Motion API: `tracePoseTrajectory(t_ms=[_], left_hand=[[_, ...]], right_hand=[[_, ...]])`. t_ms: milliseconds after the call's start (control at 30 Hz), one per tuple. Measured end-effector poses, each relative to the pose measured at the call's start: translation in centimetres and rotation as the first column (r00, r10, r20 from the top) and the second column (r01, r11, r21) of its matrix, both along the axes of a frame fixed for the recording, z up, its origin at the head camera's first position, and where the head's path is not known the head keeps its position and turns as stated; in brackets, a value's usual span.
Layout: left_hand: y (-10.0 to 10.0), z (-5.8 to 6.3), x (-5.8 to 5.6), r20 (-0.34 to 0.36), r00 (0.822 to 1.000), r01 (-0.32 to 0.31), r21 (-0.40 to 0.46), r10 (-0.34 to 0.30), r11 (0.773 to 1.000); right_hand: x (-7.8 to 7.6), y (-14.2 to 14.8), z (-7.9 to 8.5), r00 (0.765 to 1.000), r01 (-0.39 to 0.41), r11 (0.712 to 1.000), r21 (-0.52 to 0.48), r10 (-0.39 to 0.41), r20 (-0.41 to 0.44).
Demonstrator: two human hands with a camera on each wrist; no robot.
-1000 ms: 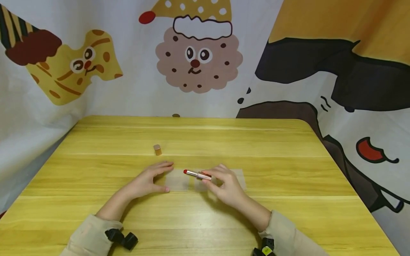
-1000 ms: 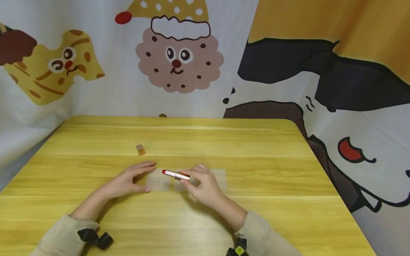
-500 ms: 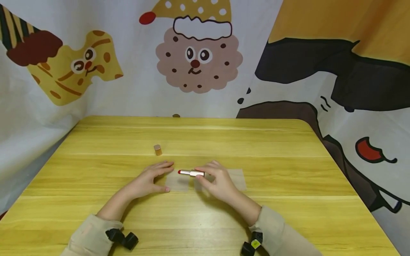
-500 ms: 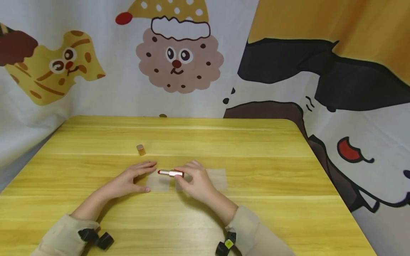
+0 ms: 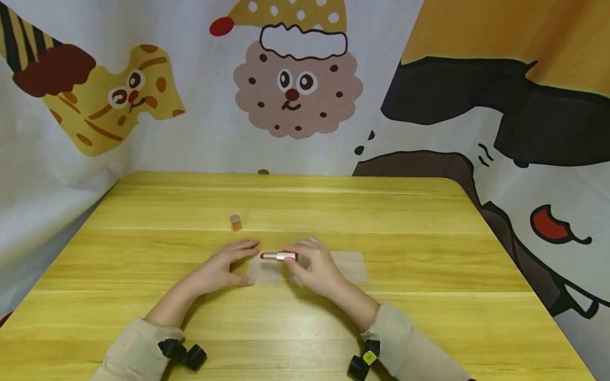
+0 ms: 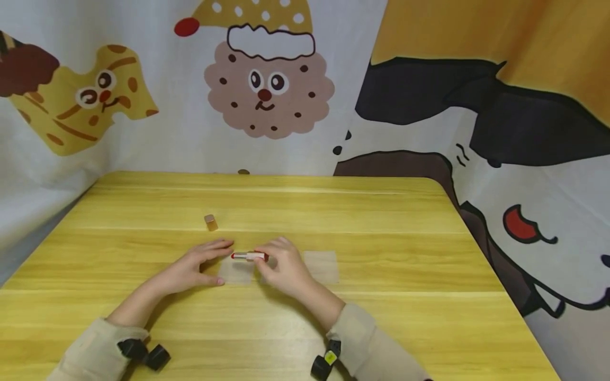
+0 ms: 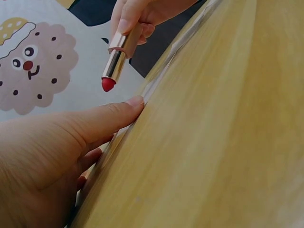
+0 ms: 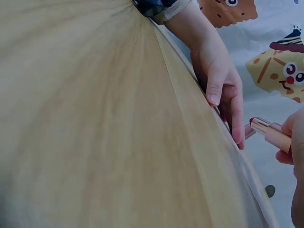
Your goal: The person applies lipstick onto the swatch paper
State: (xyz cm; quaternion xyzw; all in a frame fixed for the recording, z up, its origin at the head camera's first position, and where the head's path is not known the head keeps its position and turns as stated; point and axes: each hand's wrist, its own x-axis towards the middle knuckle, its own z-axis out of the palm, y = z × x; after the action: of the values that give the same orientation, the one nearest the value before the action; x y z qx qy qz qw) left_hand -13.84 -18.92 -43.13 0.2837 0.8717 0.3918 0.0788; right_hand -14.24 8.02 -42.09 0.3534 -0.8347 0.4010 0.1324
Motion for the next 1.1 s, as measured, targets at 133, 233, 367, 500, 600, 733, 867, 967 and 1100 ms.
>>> tracePoseTrajectory(t_ms=[133, 233, 367, 500, 600, 733, 867, 967, 1100], left_hand=[[-0.01, -0.03, -0.05, -0.004, 1.0, 0.001, -0.002, -0.001, 1.0], [-0.02, -0.04, -0.08, -0.003, 1.0, 0.0, -0.001, 0.0, 1.0], [-0.01, -0.02, -0.06, 0.001, 1.0, -0.004, -0.008, 0.004, 1.0], [0.05, 0.05, -0.03, 0.004, 1.0, -0.009, -0.014, 0.009, 1.0], [0.11, 0.1, -0.01, 0.005, 1.0, -0.01, -0.014, 0.01, 1.0], [0.1, 0.12, 0.01, 0.006, 1.0, -0.01, -0.012, 0.01, 1.0], [0.09, 0.13, 0.04, 0.007, 1.0, -0.008, -0.013, 0.008, 1.0], [0.09, 0.15, 0.05, 0.007, 1.0, -0.006, -0.013, 0.006, 1.0], [0.09, 0.22, 0.08, 0.008, 1.0, -0.007, -0.016, 0.007, 1.0]], right_hand=[[-0.2, -0.23, -0.19, 1.0, 0.002, 1.0, 0.02, -0.002, 0.0], [-0.34, -0.42, -0.19, 1.0, -0.003, 1.0, 0.03, 0.003, 0.005], [-0.44, -0.63, -0.11, 0.999, 0.001, 0.999, 0.048, -0.003, 0.043], [-0.62, -0.82, -0.18, 0.997, 0.007, 0.997, 0.071, -0.012, 0.075], [-0.76, -0.96, -0.3, 0.998, 0.009, 0.997, 0.082, -0.014, 0.069], [-0.79, -1.05, -0.37, 0.998, 0.006, 0.996, 0.084, -0.012, 0.069], [-0.77, -1.03, -0.33, 0.996, 0.003, 0.997, 0.082, -0.01, 0.091], [-0.78, -1.02, -0.35, 0.996, 0.003, 0.996, 0.086, -0.011, 0.092], [-0.76, -0.99, -0.38, 0.997, 0.001, 0.996, 0.092, -0.008, 0.082]])
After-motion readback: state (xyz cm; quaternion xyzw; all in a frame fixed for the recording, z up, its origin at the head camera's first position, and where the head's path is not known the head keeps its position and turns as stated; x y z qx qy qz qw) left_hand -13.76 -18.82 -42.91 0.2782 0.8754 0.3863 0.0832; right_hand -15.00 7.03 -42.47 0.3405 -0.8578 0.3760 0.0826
